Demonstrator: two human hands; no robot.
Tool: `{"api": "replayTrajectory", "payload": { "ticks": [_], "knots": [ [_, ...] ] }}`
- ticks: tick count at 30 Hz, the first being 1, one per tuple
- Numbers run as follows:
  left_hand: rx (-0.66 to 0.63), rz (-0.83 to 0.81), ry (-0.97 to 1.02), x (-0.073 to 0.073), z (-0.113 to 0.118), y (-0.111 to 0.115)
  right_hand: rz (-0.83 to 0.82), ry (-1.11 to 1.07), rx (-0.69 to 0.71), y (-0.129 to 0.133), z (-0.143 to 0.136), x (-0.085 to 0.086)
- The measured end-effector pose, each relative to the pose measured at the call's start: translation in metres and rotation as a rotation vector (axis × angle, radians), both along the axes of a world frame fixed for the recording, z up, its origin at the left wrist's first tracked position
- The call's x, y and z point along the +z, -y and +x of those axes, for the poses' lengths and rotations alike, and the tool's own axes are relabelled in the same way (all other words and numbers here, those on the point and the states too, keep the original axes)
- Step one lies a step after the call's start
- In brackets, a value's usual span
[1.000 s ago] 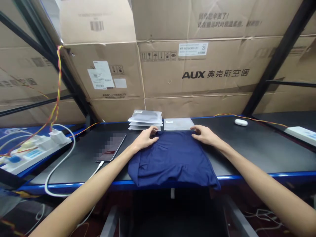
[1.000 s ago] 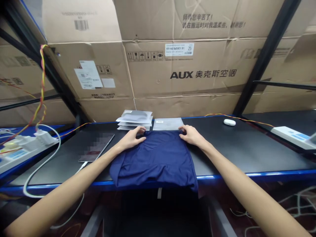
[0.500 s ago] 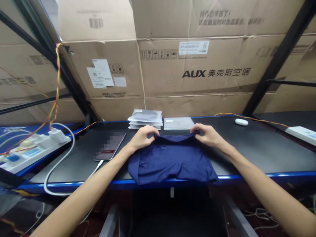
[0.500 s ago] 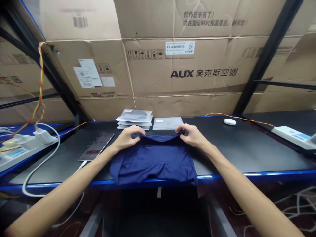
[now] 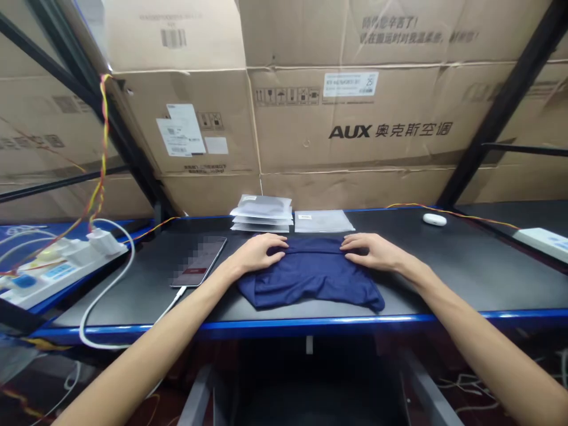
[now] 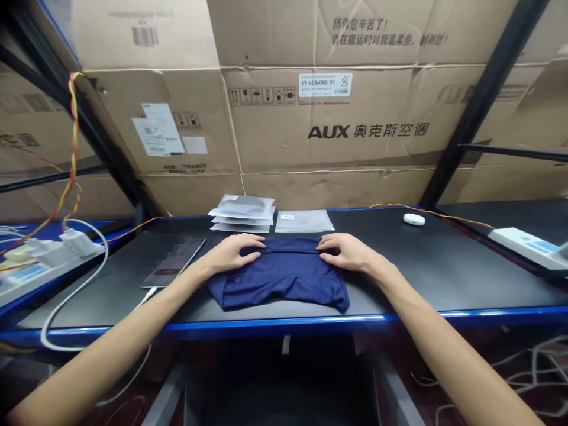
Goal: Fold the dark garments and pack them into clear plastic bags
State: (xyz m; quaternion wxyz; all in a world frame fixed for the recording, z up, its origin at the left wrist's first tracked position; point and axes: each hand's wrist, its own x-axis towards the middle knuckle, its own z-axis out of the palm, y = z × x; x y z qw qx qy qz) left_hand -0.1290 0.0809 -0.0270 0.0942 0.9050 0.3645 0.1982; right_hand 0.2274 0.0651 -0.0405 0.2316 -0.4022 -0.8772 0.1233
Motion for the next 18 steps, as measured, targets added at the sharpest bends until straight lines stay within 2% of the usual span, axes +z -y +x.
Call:
{"api": "replayTrajectory", "payload": {
  "ticks": [3,6,9,14,18],
  "knots": [
    [-0.033,-0.042,0.113,0.005,-0.003,0.002,0.016,-0.101,0.012,0.007,-0.002,0.005],
    [-0.086,-0.329,0.074,0.015,-0.009,0.007,-0.037,-0.170,0.055,0.020,-0.004,0.013],
    [-0.173,-0.576,-0.041,0.029,-0.019,0.014,-0.180,-0.172,0.089,0.034,-0.002,0.018],
    [-0.241,-0.607,-0.090,0.045,-0.042,0.035,-0.382,-0.130,0.159,0.057,0.015,0.015],
    [-0.178,-0.563,-0.127,0.041,-0.056,0.055,-0.420,-0.058,0.201,0.069,0.028,0.009]
  ]
}}
